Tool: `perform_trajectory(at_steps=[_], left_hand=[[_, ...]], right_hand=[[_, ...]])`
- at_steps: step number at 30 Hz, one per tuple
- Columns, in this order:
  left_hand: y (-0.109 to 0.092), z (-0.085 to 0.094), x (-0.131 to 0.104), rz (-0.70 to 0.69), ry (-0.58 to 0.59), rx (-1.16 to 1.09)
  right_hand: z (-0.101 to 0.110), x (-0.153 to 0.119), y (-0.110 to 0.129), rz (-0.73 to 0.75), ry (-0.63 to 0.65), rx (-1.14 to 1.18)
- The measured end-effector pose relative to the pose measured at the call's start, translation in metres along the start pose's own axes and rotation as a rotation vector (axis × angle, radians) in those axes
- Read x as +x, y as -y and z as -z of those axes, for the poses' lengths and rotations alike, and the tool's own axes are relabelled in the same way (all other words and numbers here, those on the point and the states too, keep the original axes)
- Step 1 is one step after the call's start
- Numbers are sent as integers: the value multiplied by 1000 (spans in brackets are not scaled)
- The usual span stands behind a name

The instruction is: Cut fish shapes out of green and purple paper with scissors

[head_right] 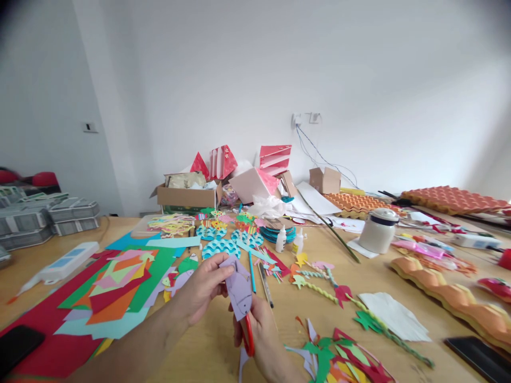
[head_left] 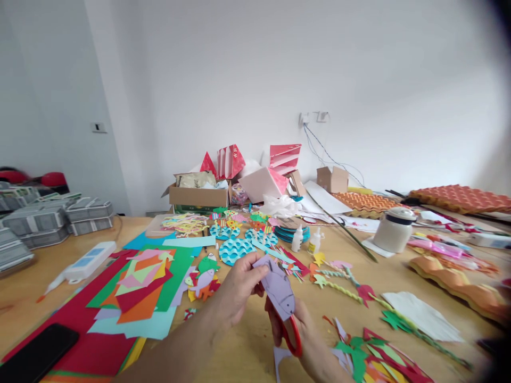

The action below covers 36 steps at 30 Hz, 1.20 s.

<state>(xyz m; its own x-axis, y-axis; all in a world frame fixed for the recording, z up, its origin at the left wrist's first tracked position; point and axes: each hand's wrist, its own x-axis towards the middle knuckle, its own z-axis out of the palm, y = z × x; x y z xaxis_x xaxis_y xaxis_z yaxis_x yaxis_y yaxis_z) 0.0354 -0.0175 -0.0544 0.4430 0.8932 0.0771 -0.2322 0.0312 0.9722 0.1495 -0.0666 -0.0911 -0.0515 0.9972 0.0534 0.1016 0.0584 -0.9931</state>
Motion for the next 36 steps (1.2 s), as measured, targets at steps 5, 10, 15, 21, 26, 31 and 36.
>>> perform_trajectory(at_steps=[5, 10, 15, 21, 26, 31, 36], left_hand=[[-1, -1, -1, 30, 2, -3], [-4, 1, -2, 34, 17, 9], [-4, 2, -1, 34, 27, 20], [-5, 6, 1, 30, 47, 34], [-7, 6, 0, 32, 39, 29], [-6, 4, -1, 15, 35, 25], [-3, 2, -1, -10, 25, 11]], right_hand=[[1, -1, 0, 4, -18, 3], [0, -2, 5, 8, -23, 7], [-1, -1, 6, -1, -11, 0], [-1, 4, 1, -8, 4, -1], [-1, 7, -2, -15, 28, -10], [1, 5, -4, -10, 29, -7], [1, 2, -1, -1, 16, 24]])
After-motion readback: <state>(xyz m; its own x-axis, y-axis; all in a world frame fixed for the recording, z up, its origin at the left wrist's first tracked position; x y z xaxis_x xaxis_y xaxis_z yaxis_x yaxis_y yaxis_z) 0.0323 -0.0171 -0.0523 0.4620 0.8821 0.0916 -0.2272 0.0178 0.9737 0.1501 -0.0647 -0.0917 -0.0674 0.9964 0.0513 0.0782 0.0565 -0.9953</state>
